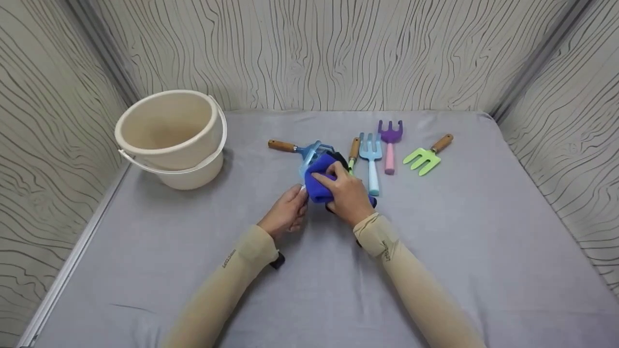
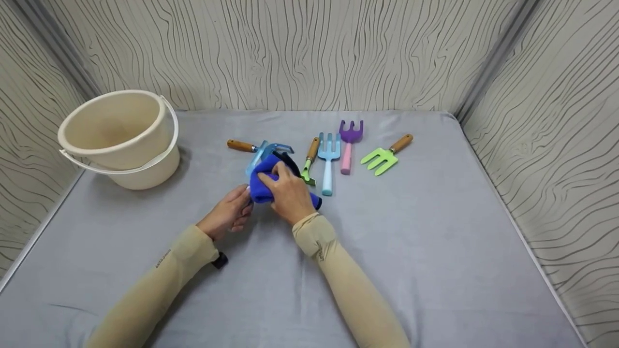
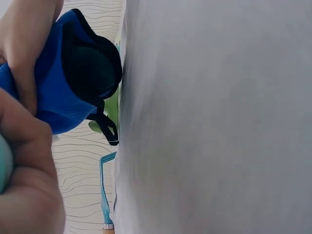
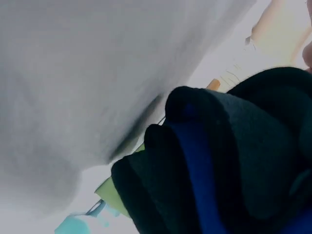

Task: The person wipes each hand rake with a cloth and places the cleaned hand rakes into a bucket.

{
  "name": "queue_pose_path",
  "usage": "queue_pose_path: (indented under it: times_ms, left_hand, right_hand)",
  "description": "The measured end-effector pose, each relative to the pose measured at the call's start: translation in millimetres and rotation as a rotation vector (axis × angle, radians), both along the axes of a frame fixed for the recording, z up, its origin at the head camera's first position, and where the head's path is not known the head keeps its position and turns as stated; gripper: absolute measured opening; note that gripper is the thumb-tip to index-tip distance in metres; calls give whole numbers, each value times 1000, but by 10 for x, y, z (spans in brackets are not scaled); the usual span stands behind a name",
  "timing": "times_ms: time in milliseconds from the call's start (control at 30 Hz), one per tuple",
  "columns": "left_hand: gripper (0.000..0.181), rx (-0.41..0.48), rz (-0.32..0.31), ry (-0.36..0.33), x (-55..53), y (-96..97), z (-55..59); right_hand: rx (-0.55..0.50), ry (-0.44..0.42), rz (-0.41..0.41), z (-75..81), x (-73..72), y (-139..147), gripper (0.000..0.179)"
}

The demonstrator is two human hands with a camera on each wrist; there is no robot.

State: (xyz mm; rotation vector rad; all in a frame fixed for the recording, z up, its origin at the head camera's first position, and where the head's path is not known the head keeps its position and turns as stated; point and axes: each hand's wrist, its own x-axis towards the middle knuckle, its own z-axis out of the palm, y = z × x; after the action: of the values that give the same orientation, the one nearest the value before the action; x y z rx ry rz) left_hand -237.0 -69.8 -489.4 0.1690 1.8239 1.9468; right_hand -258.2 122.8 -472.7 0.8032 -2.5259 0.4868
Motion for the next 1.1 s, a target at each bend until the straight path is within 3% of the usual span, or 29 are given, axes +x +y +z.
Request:
queue_pose_path:
  times_ms: [533, 867, 1100]
  left_hand:
    - [28, -30, -20, -23, 32, 22, -17]
    - [31, -54, -32, -13, 21, 2, -10]
    - [41, -89, -30, -18, -3, -10, 26]
  right_hand:
    - [12, 81, -67, -14, -66, 124, 57]
    - [73, 216, -125, -69, -135, 123, 50]
    - [92, 355, -153, -63, -186, 118, 40]
